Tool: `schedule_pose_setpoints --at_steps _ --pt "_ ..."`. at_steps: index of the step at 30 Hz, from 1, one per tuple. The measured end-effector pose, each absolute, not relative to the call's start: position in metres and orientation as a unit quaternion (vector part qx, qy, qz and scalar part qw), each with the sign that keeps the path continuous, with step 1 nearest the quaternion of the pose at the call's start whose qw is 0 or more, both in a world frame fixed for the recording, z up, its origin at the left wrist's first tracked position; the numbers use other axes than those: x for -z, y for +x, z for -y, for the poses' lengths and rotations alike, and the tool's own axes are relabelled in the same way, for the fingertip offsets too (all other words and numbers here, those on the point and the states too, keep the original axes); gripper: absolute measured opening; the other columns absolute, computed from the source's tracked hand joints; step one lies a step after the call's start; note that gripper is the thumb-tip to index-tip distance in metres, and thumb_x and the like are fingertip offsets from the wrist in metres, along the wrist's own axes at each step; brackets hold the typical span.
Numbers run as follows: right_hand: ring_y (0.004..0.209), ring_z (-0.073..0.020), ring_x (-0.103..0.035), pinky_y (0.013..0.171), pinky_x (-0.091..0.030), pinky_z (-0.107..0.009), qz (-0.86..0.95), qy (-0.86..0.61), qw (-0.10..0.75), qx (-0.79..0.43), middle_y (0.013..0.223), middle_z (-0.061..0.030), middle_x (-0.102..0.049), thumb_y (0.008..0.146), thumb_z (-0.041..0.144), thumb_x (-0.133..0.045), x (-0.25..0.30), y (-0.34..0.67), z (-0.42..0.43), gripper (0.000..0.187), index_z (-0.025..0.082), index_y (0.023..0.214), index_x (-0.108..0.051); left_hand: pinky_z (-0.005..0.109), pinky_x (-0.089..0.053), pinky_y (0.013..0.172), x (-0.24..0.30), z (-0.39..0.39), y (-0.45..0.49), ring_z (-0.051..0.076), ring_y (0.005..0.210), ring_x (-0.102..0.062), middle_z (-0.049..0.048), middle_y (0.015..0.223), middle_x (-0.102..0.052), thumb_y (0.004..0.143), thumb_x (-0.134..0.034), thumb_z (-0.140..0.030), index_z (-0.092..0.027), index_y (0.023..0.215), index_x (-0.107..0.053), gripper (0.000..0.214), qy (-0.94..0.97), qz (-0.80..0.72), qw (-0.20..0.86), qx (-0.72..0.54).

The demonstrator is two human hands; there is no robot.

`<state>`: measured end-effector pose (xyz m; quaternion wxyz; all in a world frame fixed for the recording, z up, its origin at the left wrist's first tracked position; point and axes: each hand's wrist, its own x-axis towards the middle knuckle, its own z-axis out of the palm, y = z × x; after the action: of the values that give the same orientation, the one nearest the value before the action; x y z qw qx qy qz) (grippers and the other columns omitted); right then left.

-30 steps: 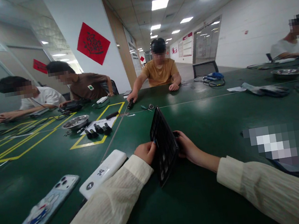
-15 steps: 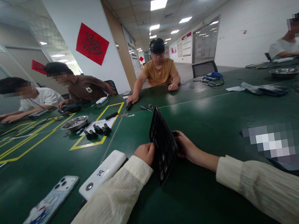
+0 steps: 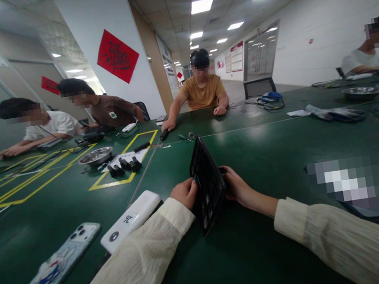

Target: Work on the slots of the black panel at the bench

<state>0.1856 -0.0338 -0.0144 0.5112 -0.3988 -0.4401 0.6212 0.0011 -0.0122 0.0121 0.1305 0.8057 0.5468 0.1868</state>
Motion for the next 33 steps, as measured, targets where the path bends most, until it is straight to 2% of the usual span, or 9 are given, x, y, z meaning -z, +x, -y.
schedule_pose_setpoints --at_steps 10,17,25,29,33 --pt "0.039 -0.0074 -0.044 0.031 -0.028 -0.015 0.435 -0.399 0.511 -0.625 0.059 0.0062 -0.046 0.075 0.035 -0.041 0.0165 0.1862 0.0328 0.033 0.027 0.107 -0.038 0.025 -0.030 0.052 -0.0106 0.0105 0.0005 0.016 0.057 -0.052 0.0046 0.056 -0.054 0.087 -0.016 -0.048 -0.016 0.064 -0.057 0.057 0.798 -0.561 0.138 -0.170" --pt "0.038 -0.0076 -0.043 0.030 -0.025 -0.016 0.437 -0.387 0.519 -0.625 0.058 0.0062 -0.046 0.075 0.034 -0.041 0.0154 0.1860 0.0336 0.032 0.026 0.106 -0.038 0.026 -0.030 0.054 -0.0079 0.0113 0.0011 0.017 0.058 -0.051 0.0038 0.058 -0.054 0.085 -0.021 -0.040 -0.017 0.065 -0.056 0.046 0.810 -0.543 0.128 -0.180" --pt "0.036 -0.0073 -0.041 0.031 -0.024 -0.016 0.441 -0.398 0.514 -0.619 0.056 0.0071 -0.044 0.075 0.034 -0.042 0.0166 0.1856 0.0320 0.033 0.026 0.107 -0.037 0.025 -0.026 0.050 -0.0100 0.0129 0.0021 0.014 0.052 -0.047 0.0024 0.049 -0.048 0.086 -0.018 -0.043 -0.016 0.057 -0.053 0.053 0.797 -0.559 0.148 -0.173" --pt "0.036 -0.0073 -0.041 0.031 -0.023 -0.016 0.438 -0.397 0.516 -0.620 0.055 0.0073 -0.044 0.075 0.033 -0.041 0.0143 0.1851 0.0332 0.032 0.026 0.106 -0.038 0.026 -0.029 0.052 -0.0110 0.0138 0.0031 0.016 0.058 -0.052 0.0039 0.058 -0.054 0.087 -0.021 -0.041 -0.016 0.066 -0.054 0.047 0.797 -0.556 0.141 -0.190" --pt "0.035 -0.0075 -0.040 0.030 -0.024 -0.016 0.434 -0.400 0.515 -0.621 0.053 0.0079 -0.042 0.074 0.033 -0.041 0.0108 0.1844 0.0353 0.033 0.025 0.106 -0.037 0.025 -0.031 0.055 -0.0115 0.0144 0.0030 0.016 0.061 -0.053 0.0010 0.063 -0.054 0.086 -0.027 -0.040 -0.019 0.080 -0.050 0.032 0.790 -0.566 0.112 -0.209"
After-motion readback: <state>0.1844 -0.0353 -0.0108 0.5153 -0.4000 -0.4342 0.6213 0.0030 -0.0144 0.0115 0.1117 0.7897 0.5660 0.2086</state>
